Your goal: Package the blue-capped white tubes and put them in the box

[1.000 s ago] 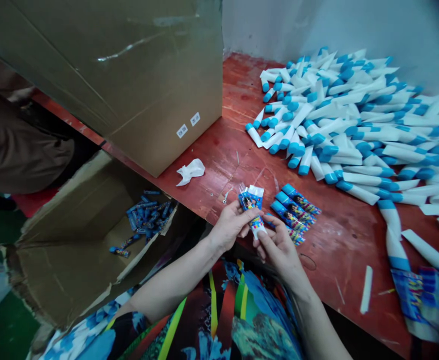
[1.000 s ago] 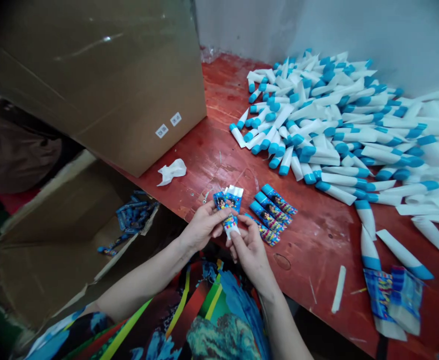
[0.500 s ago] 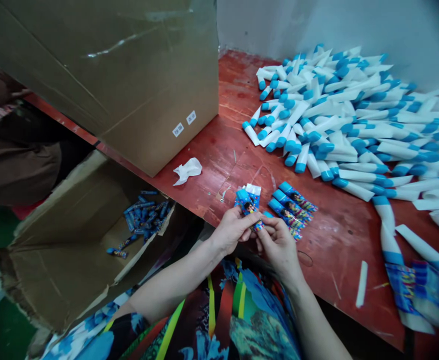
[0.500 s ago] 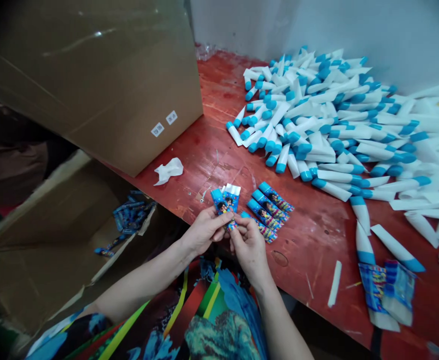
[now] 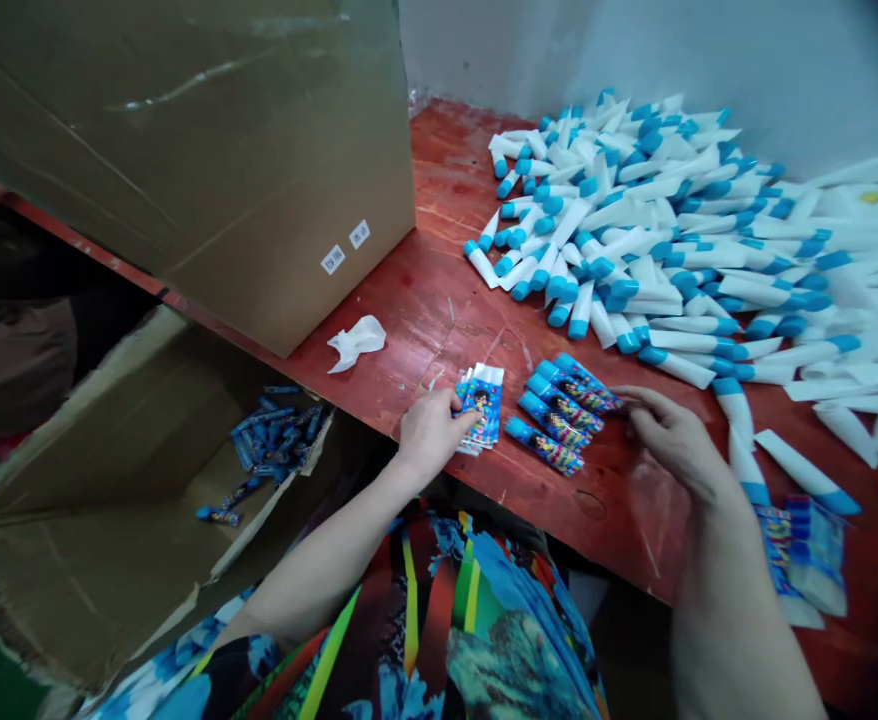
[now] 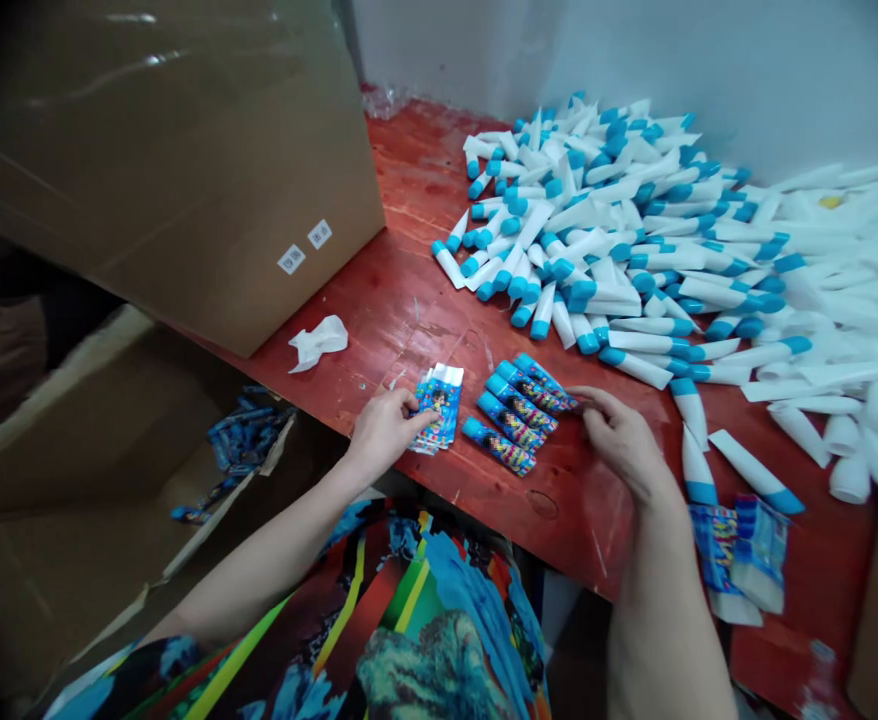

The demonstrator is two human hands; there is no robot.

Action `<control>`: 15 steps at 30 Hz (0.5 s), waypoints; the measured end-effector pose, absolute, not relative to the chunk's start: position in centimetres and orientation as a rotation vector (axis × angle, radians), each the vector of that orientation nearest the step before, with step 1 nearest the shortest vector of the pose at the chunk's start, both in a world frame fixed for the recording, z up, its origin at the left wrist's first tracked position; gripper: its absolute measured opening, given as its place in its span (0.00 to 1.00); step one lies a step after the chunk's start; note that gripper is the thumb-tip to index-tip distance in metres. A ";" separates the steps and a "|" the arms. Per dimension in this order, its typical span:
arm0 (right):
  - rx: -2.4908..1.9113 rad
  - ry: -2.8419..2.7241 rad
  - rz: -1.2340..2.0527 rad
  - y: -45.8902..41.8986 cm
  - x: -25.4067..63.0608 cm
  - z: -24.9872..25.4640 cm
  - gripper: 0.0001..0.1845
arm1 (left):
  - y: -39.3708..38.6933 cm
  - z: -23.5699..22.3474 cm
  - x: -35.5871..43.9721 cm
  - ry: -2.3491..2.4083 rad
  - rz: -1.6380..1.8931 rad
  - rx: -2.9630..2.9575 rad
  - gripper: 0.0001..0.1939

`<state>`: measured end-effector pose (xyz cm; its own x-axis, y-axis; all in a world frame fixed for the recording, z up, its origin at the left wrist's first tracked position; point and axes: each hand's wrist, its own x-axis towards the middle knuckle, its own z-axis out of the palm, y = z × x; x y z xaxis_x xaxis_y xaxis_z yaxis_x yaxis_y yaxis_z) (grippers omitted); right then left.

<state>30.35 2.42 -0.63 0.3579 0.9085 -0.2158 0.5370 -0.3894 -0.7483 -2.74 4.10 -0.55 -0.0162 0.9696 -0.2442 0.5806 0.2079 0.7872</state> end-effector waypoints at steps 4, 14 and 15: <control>-2.266 -1.369 0.338 4.4 31.3 0.5 0.21 | 4.1 -0.9 -2.9 1.661 0.556 1.466 0.16; -2.528 -1.445 0.092 6.9 30.8 -0.4 0.23 | 4.2 -1.7 -3.9 1.461 0.784 1.213 0.11; -2.487 -1.404 0.055 6.6 30.5 -0.4 0.24 | 4.1 -1.5 -4.0 1.427 0.826 1.140 0.11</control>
